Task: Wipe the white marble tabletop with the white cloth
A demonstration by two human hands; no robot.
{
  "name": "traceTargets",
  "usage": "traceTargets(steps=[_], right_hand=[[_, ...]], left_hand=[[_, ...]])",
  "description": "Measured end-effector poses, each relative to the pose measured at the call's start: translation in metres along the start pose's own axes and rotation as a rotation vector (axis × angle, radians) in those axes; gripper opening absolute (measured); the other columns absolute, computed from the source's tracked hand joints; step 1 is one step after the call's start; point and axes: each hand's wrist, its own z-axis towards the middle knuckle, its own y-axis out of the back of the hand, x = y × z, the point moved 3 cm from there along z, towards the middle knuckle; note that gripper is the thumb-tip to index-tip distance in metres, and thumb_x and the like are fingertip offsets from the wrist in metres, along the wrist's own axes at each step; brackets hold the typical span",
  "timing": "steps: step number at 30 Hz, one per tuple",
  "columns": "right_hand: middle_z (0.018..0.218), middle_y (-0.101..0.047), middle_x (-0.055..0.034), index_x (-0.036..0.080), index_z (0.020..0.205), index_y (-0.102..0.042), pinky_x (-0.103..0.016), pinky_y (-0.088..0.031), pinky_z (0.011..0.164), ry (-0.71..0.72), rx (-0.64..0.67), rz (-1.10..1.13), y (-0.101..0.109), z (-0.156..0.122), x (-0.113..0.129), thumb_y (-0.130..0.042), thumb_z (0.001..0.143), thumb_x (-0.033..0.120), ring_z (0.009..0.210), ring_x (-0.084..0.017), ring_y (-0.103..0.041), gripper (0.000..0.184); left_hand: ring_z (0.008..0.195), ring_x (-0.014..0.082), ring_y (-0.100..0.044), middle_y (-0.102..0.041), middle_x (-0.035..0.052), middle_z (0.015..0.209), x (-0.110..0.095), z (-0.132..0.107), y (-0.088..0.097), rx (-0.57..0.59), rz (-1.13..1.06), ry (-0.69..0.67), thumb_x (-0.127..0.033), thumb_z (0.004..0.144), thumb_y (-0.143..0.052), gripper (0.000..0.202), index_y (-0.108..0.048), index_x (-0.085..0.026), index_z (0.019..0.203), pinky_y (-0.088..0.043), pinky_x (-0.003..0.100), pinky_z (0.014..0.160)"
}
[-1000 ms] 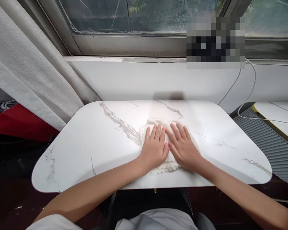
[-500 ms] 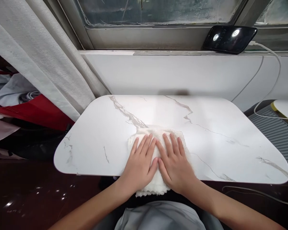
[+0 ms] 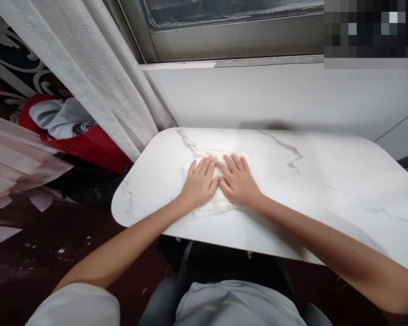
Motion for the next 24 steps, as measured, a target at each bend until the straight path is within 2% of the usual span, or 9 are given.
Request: traceTargets(steps=[5,11,18,24], right_hand=[[0.154,-0.038,-0.0157,0.013,0.146,-0.043,-0.057,-0.017,0.117,-0.111,-0.038,-0.016,-0.009,0.041,-0.022,-0.03,0.096,0.031,0.144,-0.036,-0.026,0.054],[0.154,-0.038,-0.0141,0.014,0.148,-0.041,-0.059,-0.016,0.115,-0.141,-0.067,-0.031,-0.022,0.086,-0.054,-0.024,0.097,0.034,0.144,-0.036,-0.025,0.057],[0.155,-0.036,-0.0145,0.015,0.149,-0.038,-0.06,-0.014,0.114,-0.159,-0.079,-0.021,-0.035,0.129,-0.078,-0.021,0.097,0.035,0.144,-0.036,-0.024,0.058],[0.151,-0.04,-0.0179,0.011,0.147,-0.039,-0.064,-0.017,0.111,-0.164,-0.129,-0.049,-0.044,0.154,-0.077,-0.021,0.097,0.033,0.142,-0.038,-0.028,0.058]], left_hand=[[0.147,0.021,-0.024,-0.032,0.0116,0.158,0.022,0.057,-0.007,0.061,-0.024,-0.049,-0.029,0.099,-0.026,0.055,-0.03,-0.009,0.15,-0.014,0.045,0.122],[0.146,0.0177,-0.026,-0.034,0.0083,0.157,0.042,0.111,-0.017,0.041,-0.062,-0.051,-0.031,0.098,-0.03,0.055,-0.032,-0.013,0.15,-0.012,0.041,0.123],[0.145,0.0171,-0.028,-0.036,0.0081,0.156,0.063,0.151,-0.026,0.009,-0.093,-0.039,-0.03,0.098,-0.031,0.053,-0.035,-0.014,0.149,-0.012,0.04,0.122],[0.143,0.0159,-0.032,-0.039,0.007,0.154,0.084,0.171,-0.027,-0.009,-0.12,-0.04,-0.03,0.098,-0.033,0.052,-0.038,-0.015,0.147,-0.013,0.038,0.122]])
